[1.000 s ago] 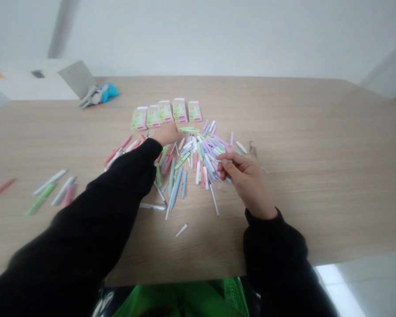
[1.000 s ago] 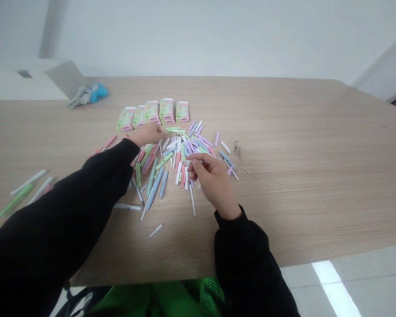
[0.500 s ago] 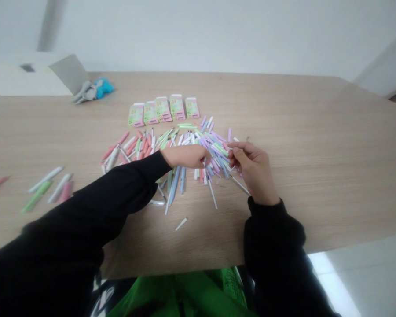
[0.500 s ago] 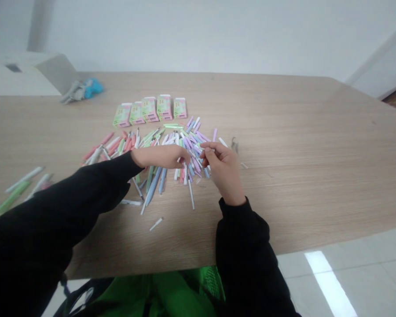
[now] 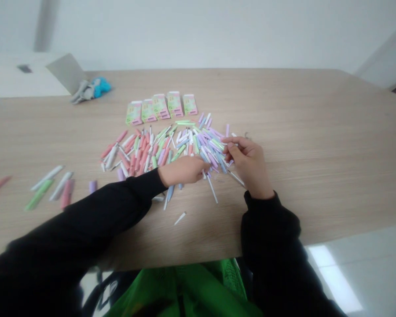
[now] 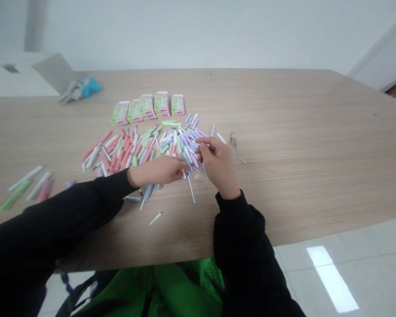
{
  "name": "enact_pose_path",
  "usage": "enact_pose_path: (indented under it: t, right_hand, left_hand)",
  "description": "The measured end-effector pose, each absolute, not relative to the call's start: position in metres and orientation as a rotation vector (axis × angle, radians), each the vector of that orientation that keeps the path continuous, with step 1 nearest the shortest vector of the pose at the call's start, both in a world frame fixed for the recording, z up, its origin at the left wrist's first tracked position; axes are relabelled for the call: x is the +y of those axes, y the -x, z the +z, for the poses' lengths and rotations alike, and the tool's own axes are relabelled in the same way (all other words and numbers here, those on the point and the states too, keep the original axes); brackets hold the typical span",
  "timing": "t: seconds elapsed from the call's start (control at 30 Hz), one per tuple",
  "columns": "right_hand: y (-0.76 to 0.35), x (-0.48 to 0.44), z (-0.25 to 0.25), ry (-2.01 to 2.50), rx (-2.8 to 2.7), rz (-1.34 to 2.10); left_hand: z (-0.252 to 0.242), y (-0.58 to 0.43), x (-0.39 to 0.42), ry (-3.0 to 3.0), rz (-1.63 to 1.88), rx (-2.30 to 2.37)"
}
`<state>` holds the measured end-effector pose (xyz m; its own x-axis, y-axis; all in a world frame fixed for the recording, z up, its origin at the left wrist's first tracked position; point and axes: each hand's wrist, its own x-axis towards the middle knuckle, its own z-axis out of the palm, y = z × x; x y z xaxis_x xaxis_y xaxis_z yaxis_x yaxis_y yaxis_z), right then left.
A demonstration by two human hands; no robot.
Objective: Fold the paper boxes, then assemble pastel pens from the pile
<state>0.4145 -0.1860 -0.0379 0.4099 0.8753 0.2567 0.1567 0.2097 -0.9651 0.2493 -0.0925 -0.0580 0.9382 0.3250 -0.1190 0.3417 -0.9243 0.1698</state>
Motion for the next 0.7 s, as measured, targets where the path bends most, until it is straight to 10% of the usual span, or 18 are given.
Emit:
enact_pose_path:
  t: [0.7]
  right_hand:
    - [-0.414, -0.182, -0.041, 1.325, -1.056, 0.675]
  left_hand:
    - [-0.059, -0.256, -0.088, -2.654, -0.145, 1.206]
